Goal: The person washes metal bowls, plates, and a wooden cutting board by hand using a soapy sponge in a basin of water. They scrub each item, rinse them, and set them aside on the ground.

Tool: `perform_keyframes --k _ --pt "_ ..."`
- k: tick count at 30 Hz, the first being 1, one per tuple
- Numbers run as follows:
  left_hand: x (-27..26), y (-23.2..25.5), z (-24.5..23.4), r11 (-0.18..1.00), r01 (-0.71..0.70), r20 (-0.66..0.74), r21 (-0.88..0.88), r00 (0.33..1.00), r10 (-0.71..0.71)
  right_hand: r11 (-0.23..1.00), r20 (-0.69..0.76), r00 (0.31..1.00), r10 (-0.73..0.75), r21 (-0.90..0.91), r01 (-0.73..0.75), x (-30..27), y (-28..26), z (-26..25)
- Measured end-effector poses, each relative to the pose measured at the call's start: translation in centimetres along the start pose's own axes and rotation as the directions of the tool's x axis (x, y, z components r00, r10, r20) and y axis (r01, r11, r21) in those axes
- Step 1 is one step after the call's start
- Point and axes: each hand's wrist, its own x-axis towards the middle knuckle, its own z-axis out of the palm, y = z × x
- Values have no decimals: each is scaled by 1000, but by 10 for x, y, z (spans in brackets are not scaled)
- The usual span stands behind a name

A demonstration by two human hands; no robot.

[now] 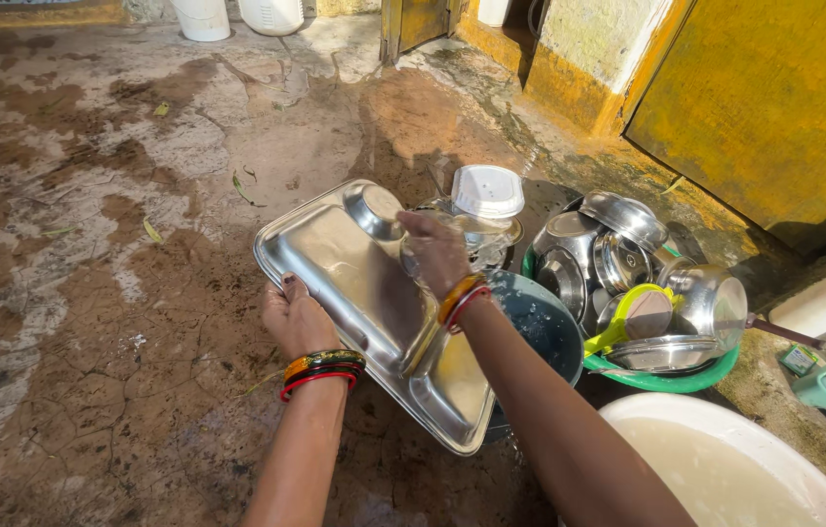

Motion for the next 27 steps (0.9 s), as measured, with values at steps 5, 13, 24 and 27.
perform_keyframes --k 5,13,24,27 --pt "-13 -7 6 1000 2 14 12 1000 -2 667 118 992 33 -742 67 9 -60 14" --pt "-7 15 0 981 -167 -19 -99 986 166 650 -328 603 727 45 -759 12 174 -68" --pt "2 11 16 893 -214 -87 -395 977 196 204 7 926 377 975 -90 -40 114 -84" --pt "-4 3 28 885 -137 -89 -445 990 109 798 -99 995 24 602 41 -43 27 -29"
